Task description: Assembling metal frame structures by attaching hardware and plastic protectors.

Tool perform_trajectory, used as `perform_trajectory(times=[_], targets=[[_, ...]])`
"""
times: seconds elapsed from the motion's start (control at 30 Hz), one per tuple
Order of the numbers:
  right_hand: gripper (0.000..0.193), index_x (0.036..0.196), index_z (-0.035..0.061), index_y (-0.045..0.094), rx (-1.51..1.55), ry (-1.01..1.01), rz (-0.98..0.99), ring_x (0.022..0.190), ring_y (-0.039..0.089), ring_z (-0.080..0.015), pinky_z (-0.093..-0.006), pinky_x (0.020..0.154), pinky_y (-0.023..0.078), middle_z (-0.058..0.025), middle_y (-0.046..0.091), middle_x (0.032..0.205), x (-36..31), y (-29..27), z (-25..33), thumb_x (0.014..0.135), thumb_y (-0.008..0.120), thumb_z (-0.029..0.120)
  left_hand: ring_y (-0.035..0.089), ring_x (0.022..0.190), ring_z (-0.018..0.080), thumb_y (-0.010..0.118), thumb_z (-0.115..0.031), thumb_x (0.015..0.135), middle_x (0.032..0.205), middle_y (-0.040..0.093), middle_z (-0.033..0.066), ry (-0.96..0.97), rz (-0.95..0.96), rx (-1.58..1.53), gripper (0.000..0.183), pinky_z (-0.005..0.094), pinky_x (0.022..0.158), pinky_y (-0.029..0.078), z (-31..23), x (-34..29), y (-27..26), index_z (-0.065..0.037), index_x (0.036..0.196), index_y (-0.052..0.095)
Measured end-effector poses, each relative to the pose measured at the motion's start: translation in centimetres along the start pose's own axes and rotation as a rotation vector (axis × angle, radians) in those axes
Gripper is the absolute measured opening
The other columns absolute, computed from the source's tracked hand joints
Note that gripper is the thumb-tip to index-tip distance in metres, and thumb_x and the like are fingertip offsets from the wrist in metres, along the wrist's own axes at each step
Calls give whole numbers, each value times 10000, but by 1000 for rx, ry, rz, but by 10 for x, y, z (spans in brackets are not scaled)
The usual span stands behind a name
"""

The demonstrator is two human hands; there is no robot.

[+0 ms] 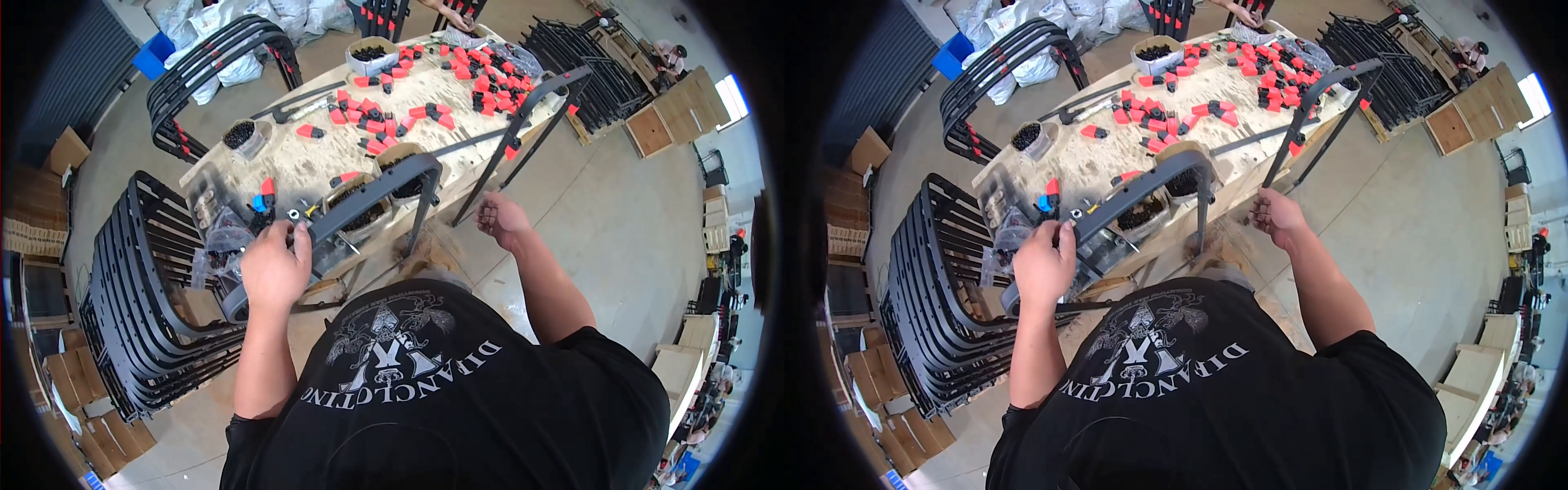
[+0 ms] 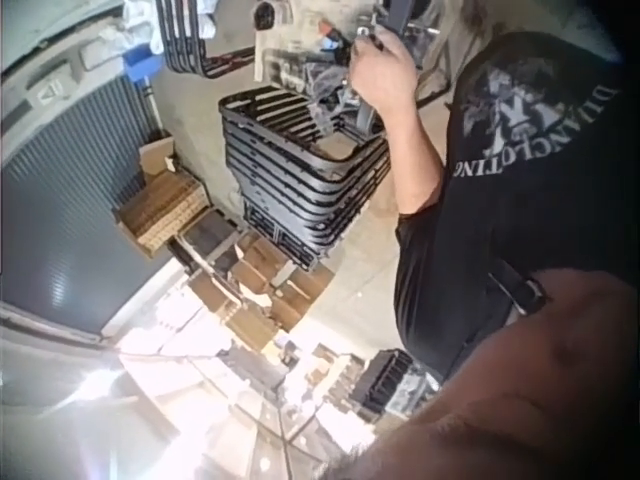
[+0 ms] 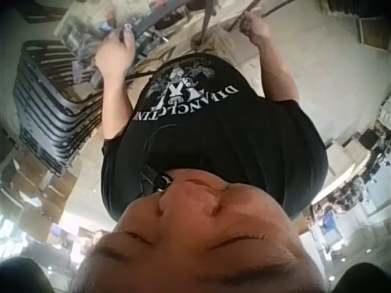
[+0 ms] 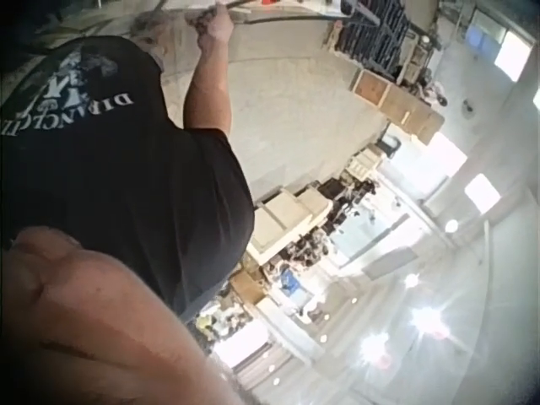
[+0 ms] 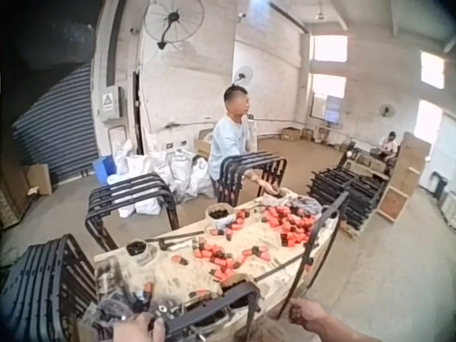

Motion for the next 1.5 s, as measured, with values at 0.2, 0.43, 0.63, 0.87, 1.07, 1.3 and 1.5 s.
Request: perform_trajectory(times=[0.2,0.43,0.63,0.87,1.07,1.3,1.5], targets=[[200,874,103,620,-8,-146,85,721,642,-169,-327,662,511,-22,656,817,74,25,44,965,622,282,686,773,377,640,-344,951,838,705,179,-71,12,-62,323,455,703,535,2,2,0,-26,967,693],[310,1110,21,684,-1140,-806,337,998,695,-378,-416,867,554,-189,719,1055,141,125,80,818,681,126,686,705,299,709,-314,899,790,702,141,-224,-40,-47,295,395,661,530,3,7,4,-20,934,704],[278,1094,48,713,-1719,-1018,778,1165,634,-361,-438,962,518,-200,651,1233,175,190,24,838,611,88,668,673,255,710,-268,902,768,686,124,-273,-38,-21,242,357,648,517,10,8,14,-28,938,704],[262,981,-5,752,-1921,-919,849,1029,695,-401,-459,861,570,-243,690,1092,203,201,-12,827,620,160,661,692,279,700,-264,903,776,675,137,-316,-46,-7,238,358,665,518,8,9,15,-30,946,706],[248,938,-24,751,-2009,-863,1020,981,701,-418,-473,835,573,-264,712,989,206,194,-5,821,587,122,666,696,260,706,-289,889,777,682,125,-409,-19,31,247,357,670,519,6,12,14,-46,935,718],[281,955,37,624,-1091,-132,896,567,619,-189,-338,527,474,-61,620,687,206,181,35,993,604,315,674,695,254,718,-280,884,777,693,123,-413,-50,25,244,353,674,524,9,4,14,-42,938,723],[172,994,71,592,-375,158,843,636,616,-205,-342,539,438,-57,606,774,169,130,70,1019,558,238,614,978,314,708,-174,882,1080,638,168,-177,-640,145,350,376,863,503,-16,-20,-7,4,1172,628]])
Point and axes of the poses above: each hand's wrist, its own x-axis towards the middle knuckle, its own y-axis out of the palm, z = x × y, the point moved 8 cm from there along x, towards the middle knuckle
